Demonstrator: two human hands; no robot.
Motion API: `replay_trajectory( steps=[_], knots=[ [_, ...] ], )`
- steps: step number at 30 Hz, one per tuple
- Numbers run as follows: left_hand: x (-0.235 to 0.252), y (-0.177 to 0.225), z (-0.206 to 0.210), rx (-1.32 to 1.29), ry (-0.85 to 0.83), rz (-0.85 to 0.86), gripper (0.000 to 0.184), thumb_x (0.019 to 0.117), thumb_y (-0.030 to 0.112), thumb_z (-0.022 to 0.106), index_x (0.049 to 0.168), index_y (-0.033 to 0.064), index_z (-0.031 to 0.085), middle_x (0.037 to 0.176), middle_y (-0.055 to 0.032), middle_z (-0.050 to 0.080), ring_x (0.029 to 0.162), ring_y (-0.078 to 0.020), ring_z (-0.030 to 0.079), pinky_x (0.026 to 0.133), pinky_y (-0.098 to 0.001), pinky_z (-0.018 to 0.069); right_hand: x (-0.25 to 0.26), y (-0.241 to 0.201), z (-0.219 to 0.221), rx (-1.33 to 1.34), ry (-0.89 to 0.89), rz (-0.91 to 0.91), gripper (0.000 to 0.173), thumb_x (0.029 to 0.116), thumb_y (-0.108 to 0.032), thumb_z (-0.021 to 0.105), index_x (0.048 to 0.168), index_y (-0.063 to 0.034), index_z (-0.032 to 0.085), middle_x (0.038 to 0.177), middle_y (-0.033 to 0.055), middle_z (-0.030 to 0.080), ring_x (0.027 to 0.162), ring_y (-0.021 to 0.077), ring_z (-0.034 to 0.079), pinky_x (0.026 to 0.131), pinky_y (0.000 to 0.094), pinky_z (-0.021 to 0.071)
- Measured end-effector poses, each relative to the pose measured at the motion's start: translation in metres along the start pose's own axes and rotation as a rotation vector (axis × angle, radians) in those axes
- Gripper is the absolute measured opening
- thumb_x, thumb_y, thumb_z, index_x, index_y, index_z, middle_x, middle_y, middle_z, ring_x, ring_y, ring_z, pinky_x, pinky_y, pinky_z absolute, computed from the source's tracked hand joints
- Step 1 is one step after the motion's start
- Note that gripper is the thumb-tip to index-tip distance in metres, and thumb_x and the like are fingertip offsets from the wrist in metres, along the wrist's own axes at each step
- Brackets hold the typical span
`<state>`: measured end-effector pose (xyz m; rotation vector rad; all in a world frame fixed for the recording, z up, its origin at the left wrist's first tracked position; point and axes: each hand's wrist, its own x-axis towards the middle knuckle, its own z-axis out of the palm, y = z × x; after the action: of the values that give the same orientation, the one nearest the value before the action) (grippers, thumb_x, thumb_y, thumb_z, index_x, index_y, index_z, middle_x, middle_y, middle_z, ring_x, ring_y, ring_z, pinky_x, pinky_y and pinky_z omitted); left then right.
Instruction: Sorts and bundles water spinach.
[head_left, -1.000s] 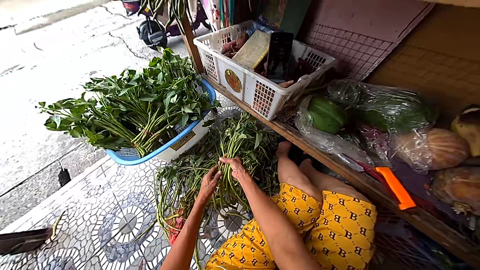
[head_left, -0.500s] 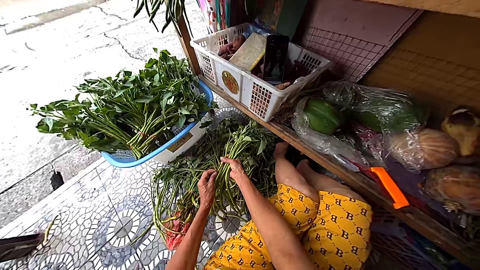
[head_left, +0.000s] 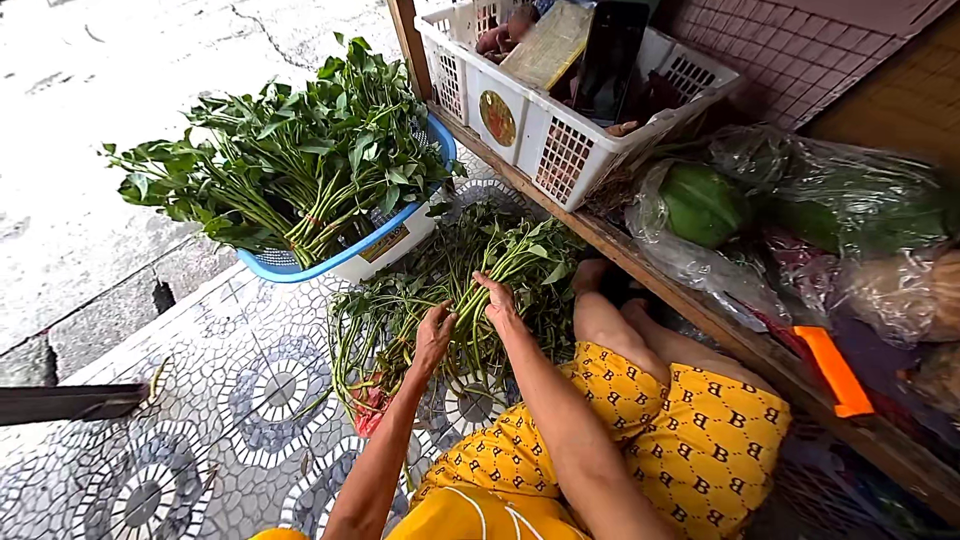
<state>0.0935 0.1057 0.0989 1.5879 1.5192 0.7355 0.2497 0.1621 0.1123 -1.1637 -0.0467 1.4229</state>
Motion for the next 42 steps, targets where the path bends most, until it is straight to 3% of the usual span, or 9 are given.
replay_trajectory(
  steps=[7,18,21,23,26,28,30,35,42],
  knots=[
    [0.026,0.043,-0.035,-0.052,0.206,-0.029,0.028,0.1075,0.010,0.048,0.124,-0.0032,0.065,0.107,-0.0179,0.066,0.083,-0.0195,0.067,0.081,-0.0368,0.0565,0.006,0.000,-0.008,0.017,-0.011,0.061,0.019,0.0998,-0.014,0.067,0.114,-0.0021,0.063,0.092,0.0071,0.068,0.072,0.0140,0.065,0.066,0.0289,0.0574],
    [0.007,0.034,0.030,0.051,0.074,0.092,0.029,0.1055,0.010,0.048,0.121,-0.0039,0.070,0.113,-0.0227,0.068,0.105,-0.0306,0.066,0.097,-0.0439,0.0516,0.003,0.007,-0.003,0.038,-0.038,0.096,0.045,0.1078,-0.052,0.044,0.115,-0.0086,0.056,0.079,0.0024,0.060,0.064,0.0126,0.061,0.061,0.0284,0.0560],
    [0.009,0.034,0.041,0.006,0.161,0.021,0.028,0.1062,0.008,0.047,0.121,-0.0050,0.068,0.110,-0.0215,0.067,0.095,-0.0264,0.066,0.090,-0.0398,0.0533,-0.001,0.001,-0.008,0.038,-0.035,0.122,0.067,0.1043,-0.065,0.038,0.137,-0.0074,0.053,0.104,0.0118,0.066,0.086,0.0212,0.065,0.081,0.0399,0.0563],
    [0.013,0.033,0.044,0.022,0.163,-0.014,0.028,0.1065,0.009,0.048,0.121,-0.0049,0.068,0.112,-0.0218,0.067,0.096,-0.0271,0.067,0.091,-0.0401,0.0531,0.001,0.003,-0.004,0.017,0.007,0.109,0.069,0.1014,-0.072,0.034,0.125,-0.0099,0.055,0.090,0.0067,0.063,0.074,0.0167,0.062,0.069,0.0349,0.0558],
    [0.015,0.037,0.046,0.075,0.055,-0.013,0.028,0.1041,0.014,0.055,0.119,-0.0038,0.070,0.113,-0.0226,0.070,0.104,-0.0321,0.068,0.097,-0.0474,0.0521,0.004,0.008,-0.011,-0.135,-0.040,0.042,0.050,0.1047,-0.054,0.051,0.121,-0.0072,0.058,0.088,0.0045,0.060,0.072,0.0136,0.060,0.069,0.0313,0.0548],
    [0.019,0.032,0.048,-0.056,0.023,-0.100,0.023,0.1018,0.018,0.061,0.109,-0.0008,0.073,0.098,-0.0131,0.074,0.086,-0.0203,0.071,0.085,-0.0399,0.0571,0.008,0.010,-0.015,-0.229,0.011,0.011,0.033,0.0956,-0.024,0.074,0.116,-0.0019,0.060,0.082,0.0057,0.061,0.064,0.0129,0.057,0.063,0.0303,0.0526],
    [0.032,0.021,0.051,-0.321,0.098,-0.294,0.023,0.1049,0.015,0.058,0.106,-0.0050,0.068,0.087,-0.0112,0.072,0.074,-0.0151,0.069,0.074,-0.0334,0.0584,0.009,0.003,-0.015,-0.233,0.123,0.001,0.035,0.0901,-0.009,0.076,0.118,0.0007,0.058,0.083,0.0074,0.059,0.061,0.0132,0.055,0.059,0.0290,0.0517],
    [0.070,-0.038,0.055,-0.045,0.187,-0.588,0.037,0.1056,0.012,0.047,0.141,0.0018,0.054,0.129,-0.0228,0.065,0.120,-0.0367,0.063,0.103,-0.0546,0.0490,0.011,-0.010,-0.022,-0.110,0.403,-0.012,0.043,0.0946,-0.008,0.071,0.132,0.0004,0.051,0.102,0.0133,0.055,0.074,0.0185,0.054,0.067,0.0336,0.0512],
    [0.085,-0.058,0.075,-0.135,0.274,-0.773,0.058,0.1000,0.037,0.066,0.139,-0.0039,0.052,0.133,-0.0281,0.060,0.126,-0.0398,0.058,0.105,-0.0542,0.0461,0.011,-0.009,-0.022,-0.095,0.484,-0.044,0.036,0.0941,-0.004,0.068,0.126,0.0019,0.053,0.097,0.0118,0.055,0.070,0.0159,0.055,0.063,0.0303,0.0513]
  ],
)
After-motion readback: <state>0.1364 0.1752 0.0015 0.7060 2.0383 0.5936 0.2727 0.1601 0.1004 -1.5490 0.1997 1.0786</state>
